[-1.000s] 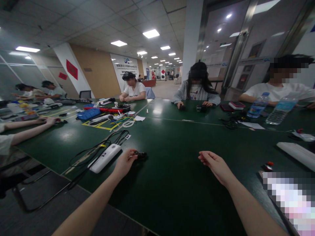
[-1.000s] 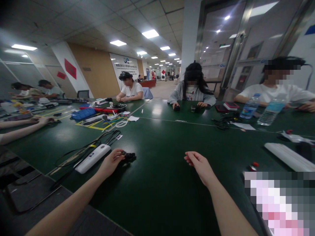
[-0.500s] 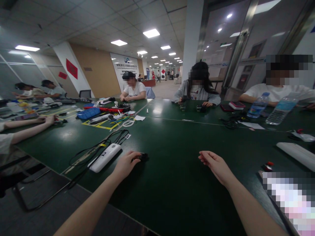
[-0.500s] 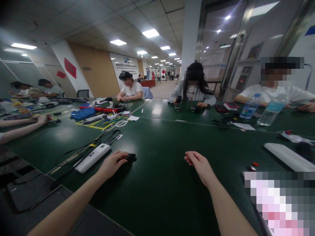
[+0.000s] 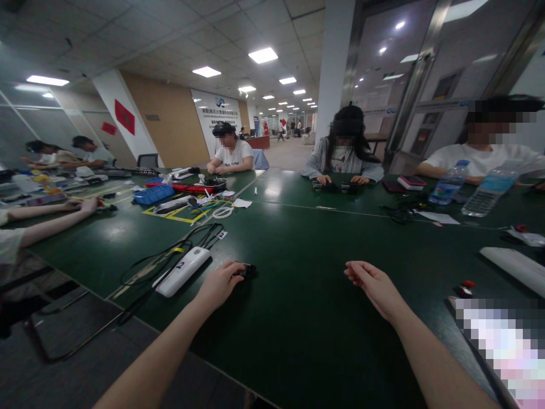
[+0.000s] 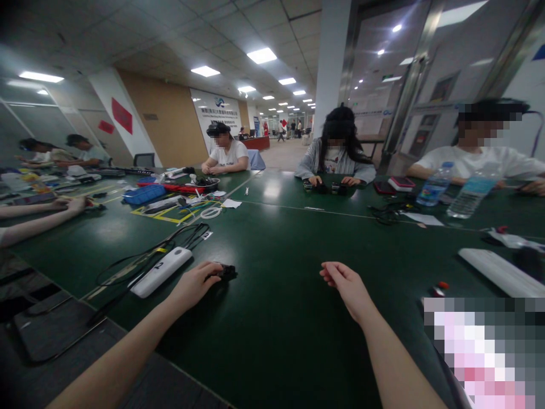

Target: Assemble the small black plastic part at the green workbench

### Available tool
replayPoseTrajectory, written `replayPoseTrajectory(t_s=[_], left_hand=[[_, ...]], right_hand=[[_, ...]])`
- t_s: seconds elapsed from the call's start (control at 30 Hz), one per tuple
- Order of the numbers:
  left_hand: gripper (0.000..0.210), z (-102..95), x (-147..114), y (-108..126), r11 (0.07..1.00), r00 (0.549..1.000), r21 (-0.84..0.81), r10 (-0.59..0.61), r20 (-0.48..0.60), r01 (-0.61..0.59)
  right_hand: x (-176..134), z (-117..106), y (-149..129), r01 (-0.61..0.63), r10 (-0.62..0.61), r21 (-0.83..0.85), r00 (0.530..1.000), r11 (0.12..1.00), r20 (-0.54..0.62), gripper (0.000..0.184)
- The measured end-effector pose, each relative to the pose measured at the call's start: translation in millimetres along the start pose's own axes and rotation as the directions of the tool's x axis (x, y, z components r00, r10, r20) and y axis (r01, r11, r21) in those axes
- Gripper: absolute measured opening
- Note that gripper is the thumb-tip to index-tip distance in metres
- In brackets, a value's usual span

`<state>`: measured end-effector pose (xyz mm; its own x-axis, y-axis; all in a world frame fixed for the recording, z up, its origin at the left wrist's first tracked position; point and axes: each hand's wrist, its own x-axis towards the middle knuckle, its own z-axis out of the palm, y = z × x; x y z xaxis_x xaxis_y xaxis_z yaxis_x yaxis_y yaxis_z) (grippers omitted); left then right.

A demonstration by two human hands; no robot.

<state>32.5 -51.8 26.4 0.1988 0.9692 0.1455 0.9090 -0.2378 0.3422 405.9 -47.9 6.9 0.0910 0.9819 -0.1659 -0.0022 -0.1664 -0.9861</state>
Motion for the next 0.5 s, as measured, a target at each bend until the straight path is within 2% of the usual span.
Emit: replayPoseTrajectory(t_s=[0.5], left_hand=[[0.027, -3.9, 5.0, 10.5, 0.982, 0.994, 0.182, 0.033, 0.109, -0.052]], right_hand=[[0.1, -0.8, 0.9, 0.0, 0.0, -0.007, 1.0, 1.0, 0.006, 0.031]])
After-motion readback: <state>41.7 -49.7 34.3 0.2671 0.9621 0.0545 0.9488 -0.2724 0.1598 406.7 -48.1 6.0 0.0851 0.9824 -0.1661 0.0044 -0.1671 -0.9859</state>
